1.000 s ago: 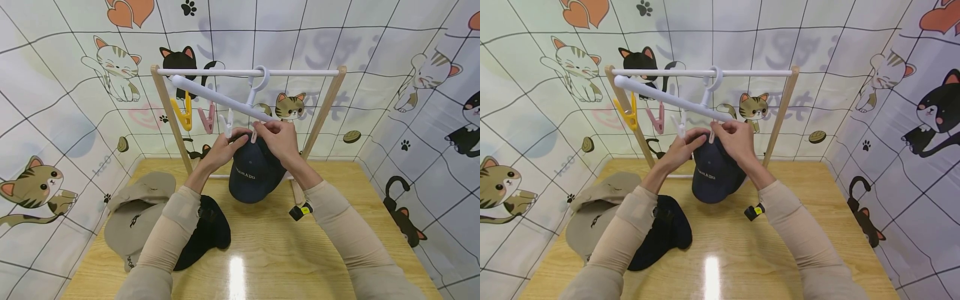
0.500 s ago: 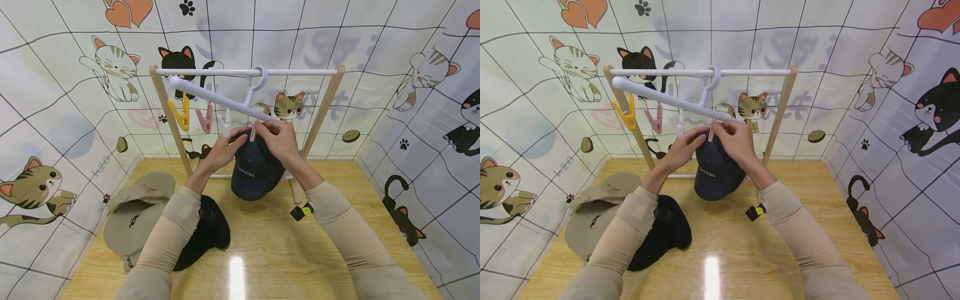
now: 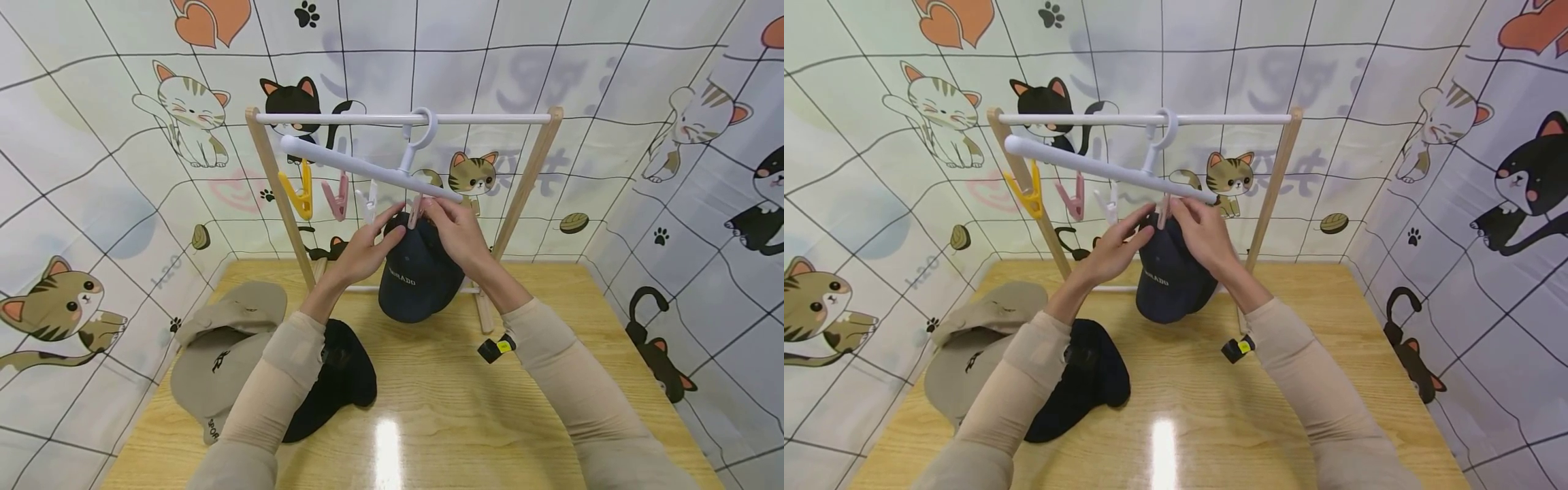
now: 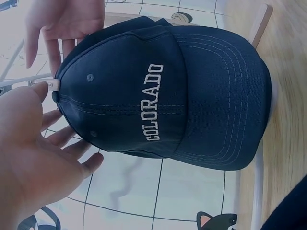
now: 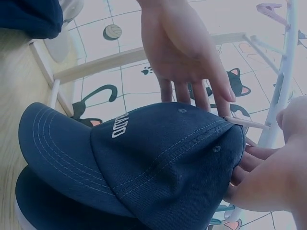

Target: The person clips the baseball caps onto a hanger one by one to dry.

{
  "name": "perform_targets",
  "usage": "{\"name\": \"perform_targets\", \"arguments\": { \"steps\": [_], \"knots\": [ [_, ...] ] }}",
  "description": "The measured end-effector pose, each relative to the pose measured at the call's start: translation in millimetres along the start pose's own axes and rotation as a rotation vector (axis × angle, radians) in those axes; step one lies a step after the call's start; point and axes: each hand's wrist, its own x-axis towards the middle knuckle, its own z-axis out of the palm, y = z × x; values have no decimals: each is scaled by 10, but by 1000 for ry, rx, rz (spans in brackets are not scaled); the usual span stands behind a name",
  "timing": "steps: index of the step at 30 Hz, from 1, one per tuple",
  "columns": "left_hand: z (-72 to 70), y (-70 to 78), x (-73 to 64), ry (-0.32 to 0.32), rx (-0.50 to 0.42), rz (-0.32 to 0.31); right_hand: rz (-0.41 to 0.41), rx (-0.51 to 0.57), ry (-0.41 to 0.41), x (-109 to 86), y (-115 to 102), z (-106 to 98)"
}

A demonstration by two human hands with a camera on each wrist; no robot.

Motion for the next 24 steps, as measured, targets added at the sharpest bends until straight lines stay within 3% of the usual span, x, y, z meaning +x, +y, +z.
{"name": "perform_targets", "arguments": {
  "steps": [7,14,24],
  "knots": [
    [-17,-4,-127,18,91,45,-6,-19,-47,-19,48,-17],
    [-120,-32,-347,43,161,127,-5,-69,-56,-51,59,-17],
    [-320,-112,-775,25,225,52,-52,-90,-29,-184,125,-34]
  ]
}}
